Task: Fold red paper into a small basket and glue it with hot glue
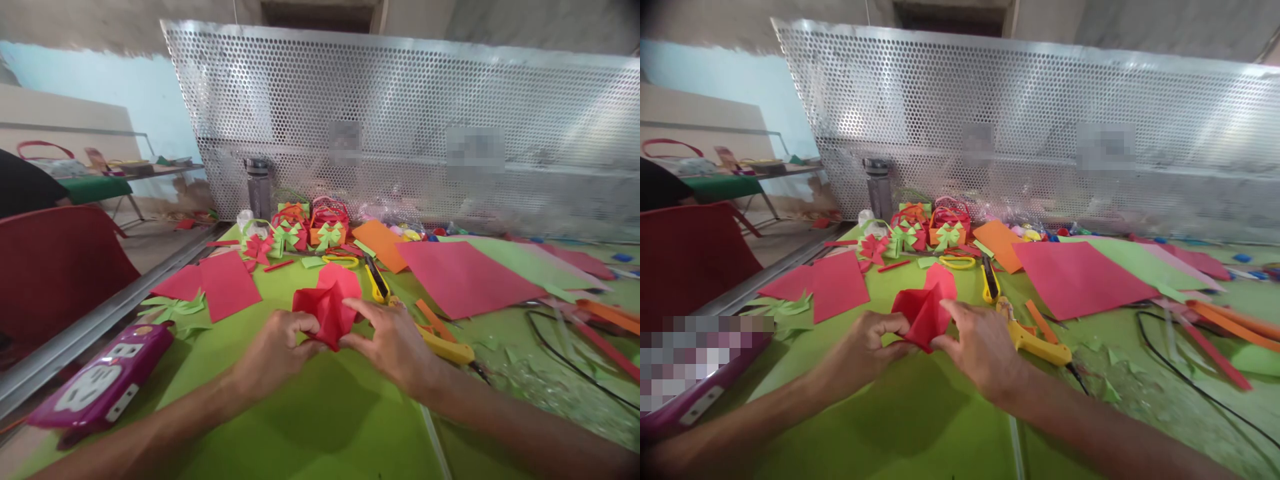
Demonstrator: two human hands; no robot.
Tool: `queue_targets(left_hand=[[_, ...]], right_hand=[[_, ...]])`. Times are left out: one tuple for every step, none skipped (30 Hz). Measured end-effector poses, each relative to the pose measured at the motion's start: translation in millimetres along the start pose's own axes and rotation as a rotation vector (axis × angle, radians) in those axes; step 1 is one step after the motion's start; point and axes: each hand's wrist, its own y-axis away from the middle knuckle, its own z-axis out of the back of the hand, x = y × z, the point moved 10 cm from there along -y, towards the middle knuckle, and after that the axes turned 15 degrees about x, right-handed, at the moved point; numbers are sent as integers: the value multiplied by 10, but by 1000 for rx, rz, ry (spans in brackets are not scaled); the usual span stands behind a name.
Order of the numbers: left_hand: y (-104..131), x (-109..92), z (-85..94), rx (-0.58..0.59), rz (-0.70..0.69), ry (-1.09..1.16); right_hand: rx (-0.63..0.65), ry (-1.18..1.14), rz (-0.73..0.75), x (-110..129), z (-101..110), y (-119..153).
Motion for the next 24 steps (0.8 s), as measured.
queue_targets(left_hand=[[1,-4,-1,2,-3,4],[2,-10,-2,5,-8,12],[1,-16,-4,8,-13,24],[1,-25,-1,8,-20,42],[-1,-34,4,6,-31,64],[-4,-41,8,4,-40,91],[-8,-44,13,1,-48,122],[-13,-46,16,-1,-57,156],[-18,-46,15,0,-64,184],[-22,-41,13,0,-67,198],[-25,-33,11,-1,-61,192],[-25,-22,8,-3,-51,168],[-25,-14,3,-5,-43,133],[-24,-13,-6,-5,-43,96],[-24,-21,-17,-2,-54,64],[-25,-42,-31,1,-81,41],[-25,-67,-43,4,-117,27],[-24,-92,-50,2,-152,18],[-22,-111,-50,-5,-180,10],[-23,-119,-46,-14,-197,5],[-25,-119,-38,-25,-204,2],[-27,-115,-31,-33,-206,0],[-30,-113,-26,-37,-207,-2],[-33,-111,-25,-37,-207,-4]], right_hand=[[-2,-1,-6,-9,-1,0],[-3,0,-16,-19,-2,0],[-4,3,-26,-28,-2,-1],[-5,6,-34,-34,-1,-1],[-6,8,-38,-34,1,-2],[-6,7,-40,-32,3,-2],[-6,0,-38,-28,5,-2],[-7,-9,-37,-25,9,-2],[-9,-21,-38,-23,14,0],[-11,-34,-40,-25,19,1],[-15,-46,-43,-28,25,4],[-20,-56,-43,-29,31,6],[-24,-64,-40,-26,34,8],[-28,-70,-35,-21,36,9],[-32,-76,-28,-15,36,10],[-35,-81,-21,-7,35,10],[-36,-86,-16,-2,32,10],[-34,-91,-12,3,26,8],[-31,-94,-11,5,20,7],[-26,-95,-15,3,15,4],[-22,-94,-20,0,10,2],[-17,-92,-26,-3,6,-1],[-14,-90,-28,-5,4,-2],[-13,-89,-28,-5,6,-3]])
